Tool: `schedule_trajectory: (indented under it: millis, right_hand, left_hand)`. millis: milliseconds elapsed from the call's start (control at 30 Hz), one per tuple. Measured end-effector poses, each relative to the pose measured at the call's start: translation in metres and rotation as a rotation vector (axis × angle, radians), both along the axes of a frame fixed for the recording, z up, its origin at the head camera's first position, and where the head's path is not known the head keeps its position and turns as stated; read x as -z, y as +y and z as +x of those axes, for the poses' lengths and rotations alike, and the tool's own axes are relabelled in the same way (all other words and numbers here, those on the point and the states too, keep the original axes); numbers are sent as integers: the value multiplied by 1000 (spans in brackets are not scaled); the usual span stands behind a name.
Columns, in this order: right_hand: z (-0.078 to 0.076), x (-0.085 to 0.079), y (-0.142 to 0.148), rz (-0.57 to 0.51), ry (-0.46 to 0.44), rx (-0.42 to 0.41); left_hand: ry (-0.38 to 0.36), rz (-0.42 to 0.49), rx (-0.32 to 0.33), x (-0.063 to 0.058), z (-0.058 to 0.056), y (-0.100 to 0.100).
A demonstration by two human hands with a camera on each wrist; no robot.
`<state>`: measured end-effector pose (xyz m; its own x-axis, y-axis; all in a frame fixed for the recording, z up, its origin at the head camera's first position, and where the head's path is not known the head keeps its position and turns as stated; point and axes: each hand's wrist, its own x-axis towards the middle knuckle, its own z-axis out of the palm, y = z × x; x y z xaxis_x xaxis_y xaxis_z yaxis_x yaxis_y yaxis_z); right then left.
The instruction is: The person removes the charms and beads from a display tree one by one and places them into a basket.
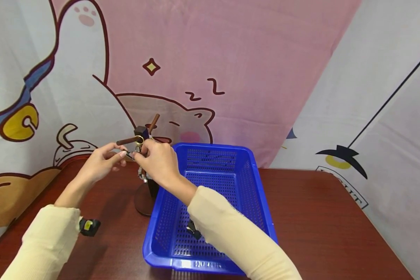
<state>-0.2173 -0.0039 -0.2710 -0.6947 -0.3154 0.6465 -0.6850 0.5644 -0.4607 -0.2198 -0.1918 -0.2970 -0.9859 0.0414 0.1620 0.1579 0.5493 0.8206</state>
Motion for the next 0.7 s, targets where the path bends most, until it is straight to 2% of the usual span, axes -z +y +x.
schedule_trajectory:
  millis: [133, 333, 700]
  right_hand:
    - [1, 0, 0, -18, -5, -18]
    - [2, -1, 4, -105, -35, -96]
    - [5, -6, 18, -173, -219, -215]
  left_hand:
    - [3, 2, 2, 0, 1, 0]
    - [-3, 4, 0, 0, 1, 1]
    - [-1, 5, 1, -1, 1, 1]
